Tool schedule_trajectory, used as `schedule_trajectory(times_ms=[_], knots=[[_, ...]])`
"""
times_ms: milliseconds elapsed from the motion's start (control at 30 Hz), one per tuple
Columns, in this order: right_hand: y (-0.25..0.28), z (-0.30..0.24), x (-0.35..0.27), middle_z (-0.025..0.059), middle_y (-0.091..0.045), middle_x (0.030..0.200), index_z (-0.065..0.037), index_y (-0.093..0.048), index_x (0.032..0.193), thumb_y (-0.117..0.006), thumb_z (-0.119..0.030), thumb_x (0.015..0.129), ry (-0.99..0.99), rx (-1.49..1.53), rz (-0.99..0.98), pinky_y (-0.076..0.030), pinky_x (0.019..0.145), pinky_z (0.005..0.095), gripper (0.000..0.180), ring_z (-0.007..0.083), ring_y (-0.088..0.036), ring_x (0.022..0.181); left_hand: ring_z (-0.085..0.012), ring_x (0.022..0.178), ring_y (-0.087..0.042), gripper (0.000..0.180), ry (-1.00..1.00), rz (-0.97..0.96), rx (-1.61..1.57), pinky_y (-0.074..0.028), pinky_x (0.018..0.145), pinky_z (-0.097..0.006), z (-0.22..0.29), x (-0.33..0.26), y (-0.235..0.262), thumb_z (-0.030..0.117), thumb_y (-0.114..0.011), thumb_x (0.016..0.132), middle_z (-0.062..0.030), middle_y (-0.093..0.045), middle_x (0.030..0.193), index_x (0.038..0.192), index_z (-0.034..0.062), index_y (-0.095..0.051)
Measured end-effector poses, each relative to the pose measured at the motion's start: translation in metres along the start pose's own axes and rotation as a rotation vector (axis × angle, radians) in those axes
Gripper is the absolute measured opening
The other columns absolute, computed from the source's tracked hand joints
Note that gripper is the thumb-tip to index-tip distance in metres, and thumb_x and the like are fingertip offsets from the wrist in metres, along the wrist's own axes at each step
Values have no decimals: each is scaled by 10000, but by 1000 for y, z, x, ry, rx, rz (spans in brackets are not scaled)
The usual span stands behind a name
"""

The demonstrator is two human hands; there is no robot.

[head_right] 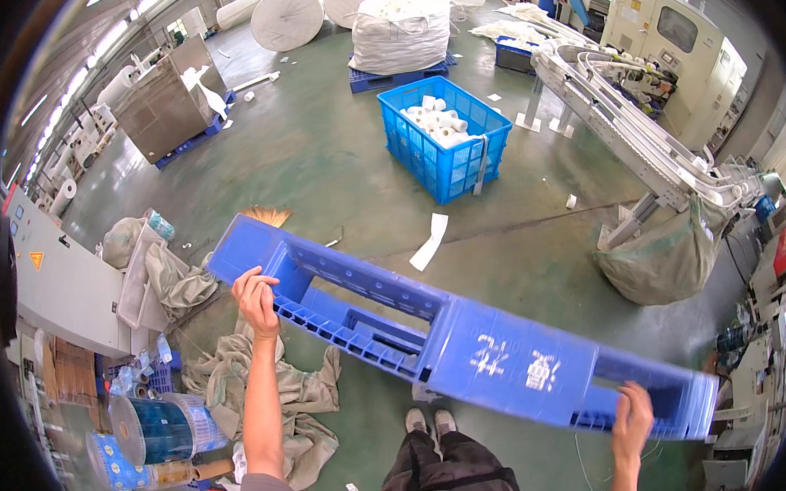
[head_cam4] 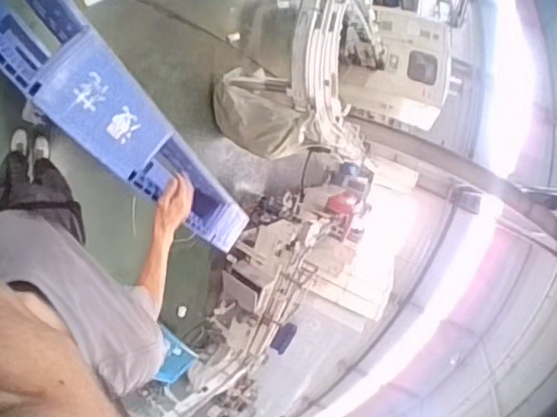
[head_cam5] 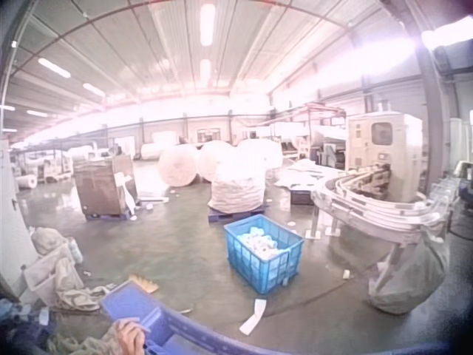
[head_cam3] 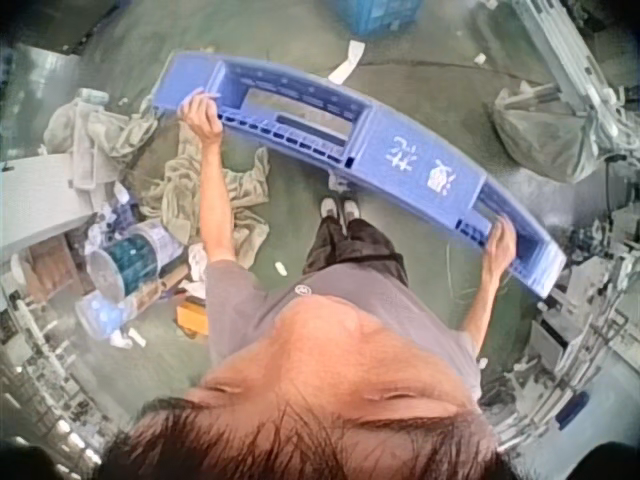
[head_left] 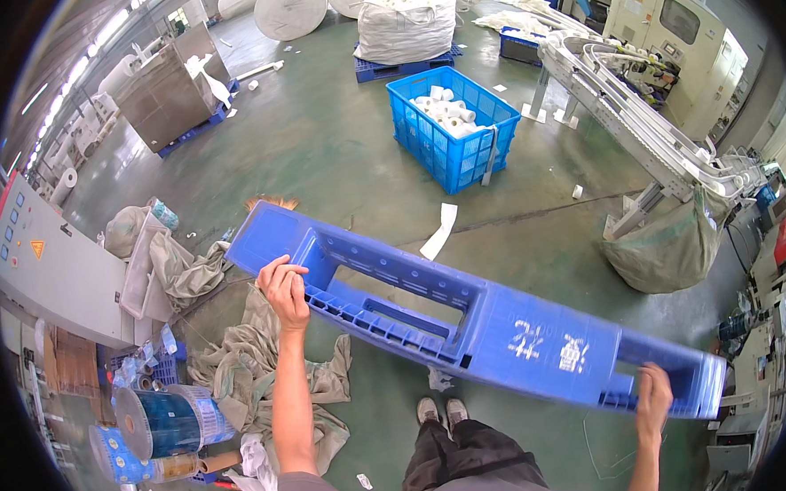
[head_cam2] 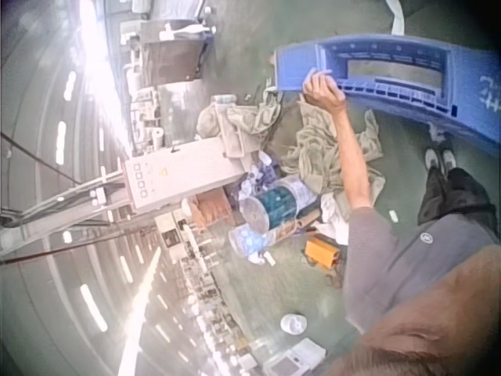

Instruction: The person collects white toilet paper rolls from a conveyor belt and places them into a blue crate. They then move the crate, open a large white sack, and pour the rolls into it. Finally, they gather additional rolls from the floor and place them into another blue crate.

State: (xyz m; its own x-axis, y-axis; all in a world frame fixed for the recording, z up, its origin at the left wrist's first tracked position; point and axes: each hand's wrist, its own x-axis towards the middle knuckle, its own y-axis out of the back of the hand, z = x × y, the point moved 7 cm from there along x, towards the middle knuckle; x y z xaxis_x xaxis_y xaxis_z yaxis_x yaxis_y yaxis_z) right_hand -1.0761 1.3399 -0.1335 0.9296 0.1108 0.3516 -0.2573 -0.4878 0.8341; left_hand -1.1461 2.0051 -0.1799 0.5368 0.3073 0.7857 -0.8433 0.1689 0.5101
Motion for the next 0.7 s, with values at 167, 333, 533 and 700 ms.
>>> schedule_trajectory(times_ms=[167, 333, 533, 700], knots=[[110, 238, -133, 247, -487, 1352, 42, -548, 1255, -436, -458, 981, -468, -999, 282, -316, 1079, 404, 581, 374, -453, 1263, -354, 1310, -420, 198, 105, -2, -150, -71, 1161, -544, 54, -18, -22, 199, -491, 849, -142, -601, 1221, 802, 53, -616], [159, 168, -143, 258, -551, 1285, 43, -469, 1338, -417, -455, 986, -937, -673, 112, -390, 1042, 403, 612, 393, -504, 1205, -372, 1448, -150, 400, 479, 104, -342, -86, 1165, -491, 87, -42, -57, 209, -557, 843, -230, -232, 1530, 1208, 47, -586], [178, 242, -212, 292, -586, 1195, 48, -505, 1289, -375, -604, 949, -1168, -391, 179, -411, 994, 452, 747, 426, -546, 1128, -261, 1162, -493, 906, 1143, -23, -1153, -394, 1020, -375, 122, -81, -131, 25, -651, 669, -128, -462, 1287, 1468, 47, -226], [162, 264, -236, 293, -608, 1144, 67, -548, 1220, -372, -625, 938, -1287, -525, 90, -423, 970, 465, 768, 430, -565, 1093, -176, 921, -540, 1007, 1161, -47, -1199, -498, 782, -291, 145, -41, -185, -77, -605, 641, -88, -469, 1126, 1488, 36, -72]])
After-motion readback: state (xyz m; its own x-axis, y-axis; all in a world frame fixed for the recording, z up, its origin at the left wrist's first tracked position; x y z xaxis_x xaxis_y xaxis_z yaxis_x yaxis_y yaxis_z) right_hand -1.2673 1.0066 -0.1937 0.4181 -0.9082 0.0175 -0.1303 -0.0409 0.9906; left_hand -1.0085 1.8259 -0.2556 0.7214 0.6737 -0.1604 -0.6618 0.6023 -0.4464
